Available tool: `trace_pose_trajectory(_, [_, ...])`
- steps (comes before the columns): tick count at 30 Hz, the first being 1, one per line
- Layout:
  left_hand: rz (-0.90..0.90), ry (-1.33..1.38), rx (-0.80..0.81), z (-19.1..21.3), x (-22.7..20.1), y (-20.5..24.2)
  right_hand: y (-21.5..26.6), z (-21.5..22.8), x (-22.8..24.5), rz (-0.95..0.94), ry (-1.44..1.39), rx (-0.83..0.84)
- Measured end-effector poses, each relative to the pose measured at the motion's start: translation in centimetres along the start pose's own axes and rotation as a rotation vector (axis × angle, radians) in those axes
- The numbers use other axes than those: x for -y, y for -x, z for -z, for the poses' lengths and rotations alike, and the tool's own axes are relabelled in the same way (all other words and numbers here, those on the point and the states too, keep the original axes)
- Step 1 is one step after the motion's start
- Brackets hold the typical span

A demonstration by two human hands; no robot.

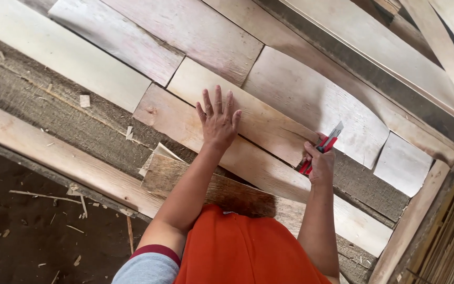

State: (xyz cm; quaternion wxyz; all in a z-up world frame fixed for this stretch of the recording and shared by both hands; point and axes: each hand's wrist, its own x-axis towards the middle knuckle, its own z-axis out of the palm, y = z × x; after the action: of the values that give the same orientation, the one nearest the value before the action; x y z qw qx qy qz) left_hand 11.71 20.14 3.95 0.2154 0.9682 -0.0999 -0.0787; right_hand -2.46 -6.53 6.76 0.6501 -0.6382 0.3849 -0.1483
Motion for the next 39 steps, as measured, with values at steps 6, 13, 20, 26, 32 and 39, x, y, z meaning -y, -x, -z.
trace_pose_trajectory(6, [-0.022, -0.060, 0.038, -0.9, 0.0, -0.8, -0.5, 0.1, -0.7, -0.009, -0.002, 0.012])
trace_pose_trajectory(13, [-0.032, -0.044, 0.011, -1.3, 0.4, -0.8, -0.5, -0.2, -1.3, 0.006, 0.019, 0.022])
trace_pose_trajectory(20, [-0.038, -0.047, -0.014, -1.3, 0.5, -0.7, 0.1, -0.9, -0.4, 0.047, 0.121, -0.030])
trace_pose_trajectory(26, [-0.039, -0.055, -0.044, -2.0, 0.5, -0.8, -0.2, -1.2, -1.3, 0.116, 0.274, -0.089])
trace_pose_trajectory(32, [-0.030, -0.067, -0.046, -2.1, 0.5, -0.7, -0.2, -1.5, -2.0, 0.135, 0.380, -0.110])
trace_pose_trajectory(39, [-0.042, -0.068, -0.067, -2.4, 0.6, -0.7, -0.2, -1.5, -1.8, 0.136, 0.349, -0.096])
